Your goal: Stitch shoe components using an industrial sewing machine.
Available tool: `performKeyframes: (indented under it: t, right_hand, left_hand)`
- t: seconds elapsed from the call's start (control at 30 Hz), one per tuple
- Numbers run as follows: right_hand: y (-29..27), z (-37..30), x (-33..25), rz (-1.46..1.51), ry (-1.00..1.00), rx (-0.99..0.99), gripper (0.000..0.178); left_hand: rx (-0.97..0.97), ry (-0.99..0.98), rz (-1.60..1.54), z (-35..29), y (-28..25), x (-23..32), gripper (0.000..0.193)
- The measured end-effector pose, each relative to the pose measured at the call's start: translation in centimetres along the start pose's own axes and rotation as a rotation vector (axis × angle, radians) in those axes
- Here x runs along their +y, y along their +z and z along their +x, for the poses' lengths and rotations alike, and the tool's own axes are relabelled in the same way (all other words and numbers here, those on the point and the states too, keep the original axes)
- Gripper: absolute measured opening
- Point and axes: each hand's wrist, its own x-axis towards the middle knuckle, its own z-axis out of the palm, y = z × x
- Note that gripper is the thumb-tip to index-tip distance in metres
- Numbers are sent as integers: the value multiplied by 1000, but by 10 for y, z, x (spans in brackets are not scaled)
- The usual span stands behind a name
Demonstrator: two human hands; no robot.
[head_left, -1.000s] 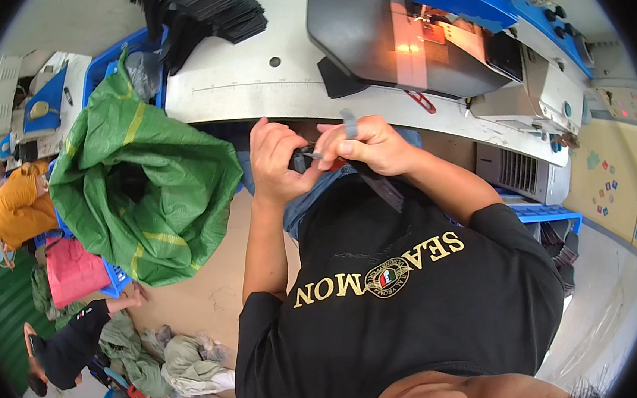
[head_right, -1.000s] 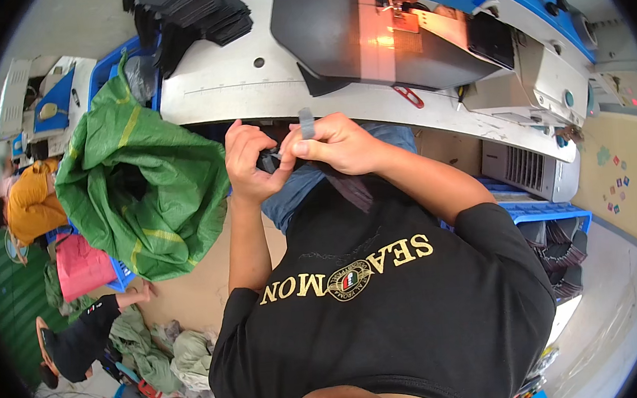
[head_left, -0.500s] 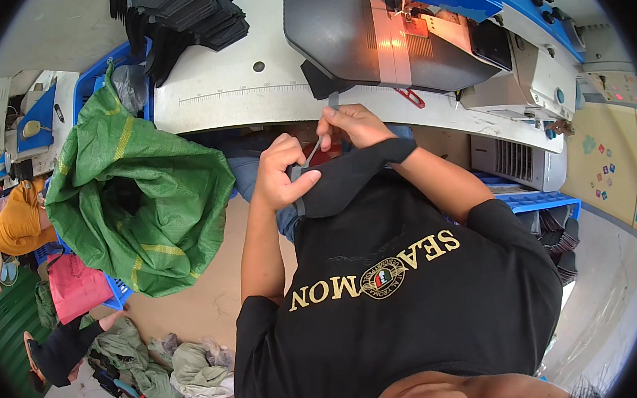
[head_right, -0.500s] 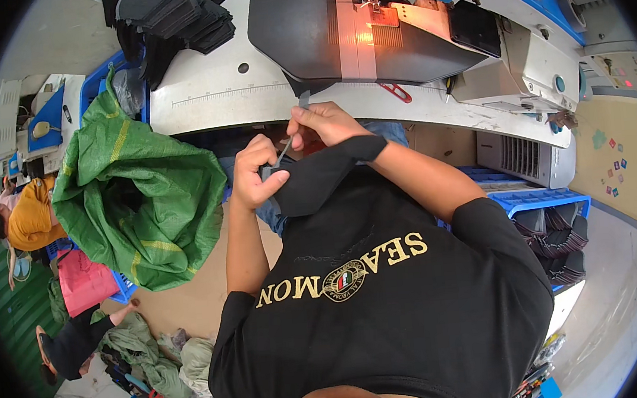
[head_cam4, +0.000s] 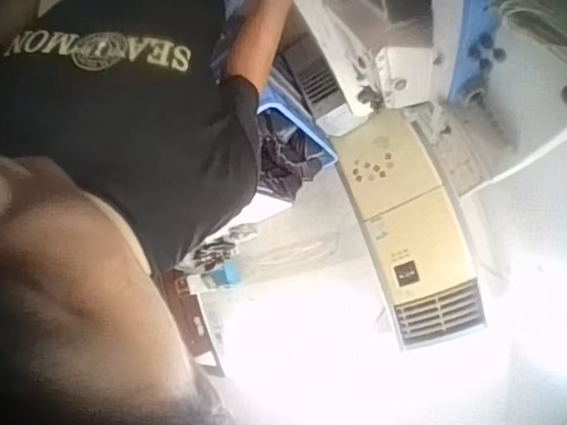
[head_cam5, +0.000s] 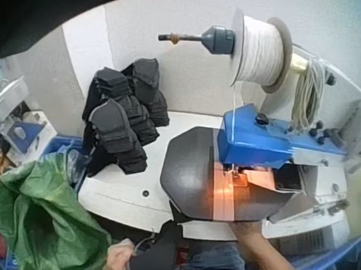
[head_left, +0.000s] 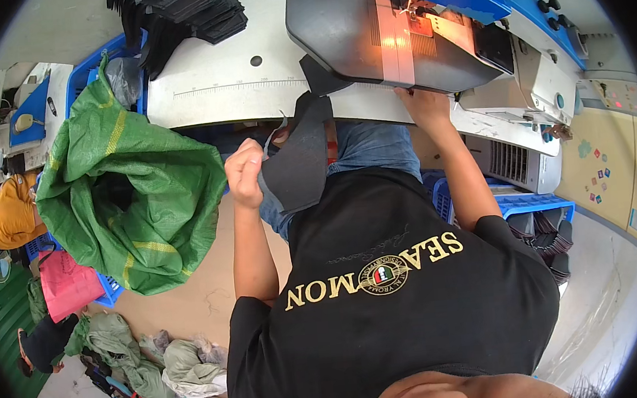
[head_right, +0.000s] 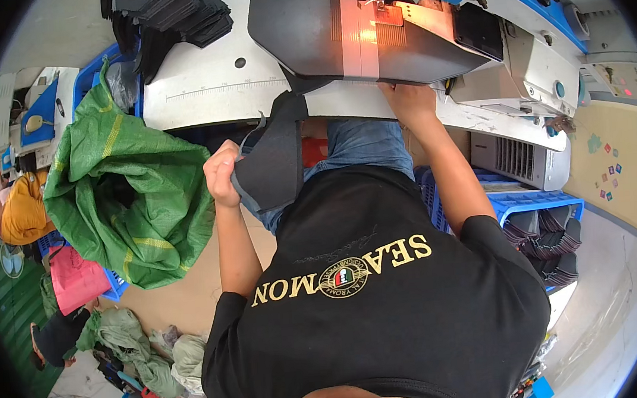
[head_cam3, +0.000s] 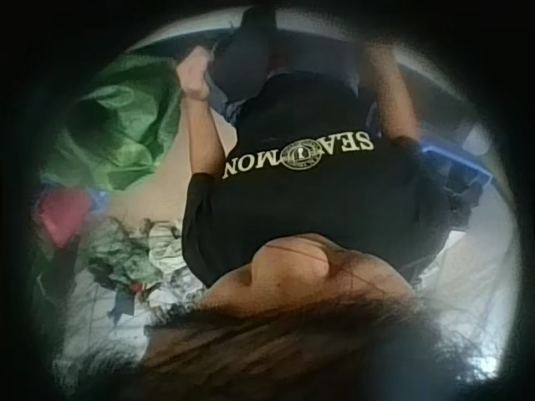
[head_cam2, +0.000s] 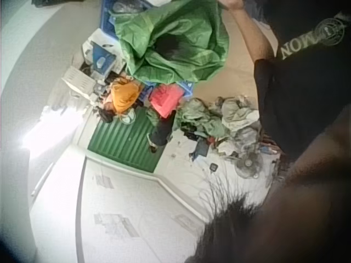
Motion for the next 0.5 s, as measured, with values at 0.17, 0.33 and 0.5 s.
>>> performKeyframes:
  t: [0.17,0.33,0.5]
  right_hand:
    - [-14,2,-8,-30,-156,-103,26]
    - [-64,-7,-59,403,-34,-654,24]
    - [-73,-19,-122,704,-233,-845,28]
  left_hand:
    - [-6,84,237,8,16,9,24]
    - [-12,59,279,5,24,17,21]
    - [1,104,311,6,32,19,21]
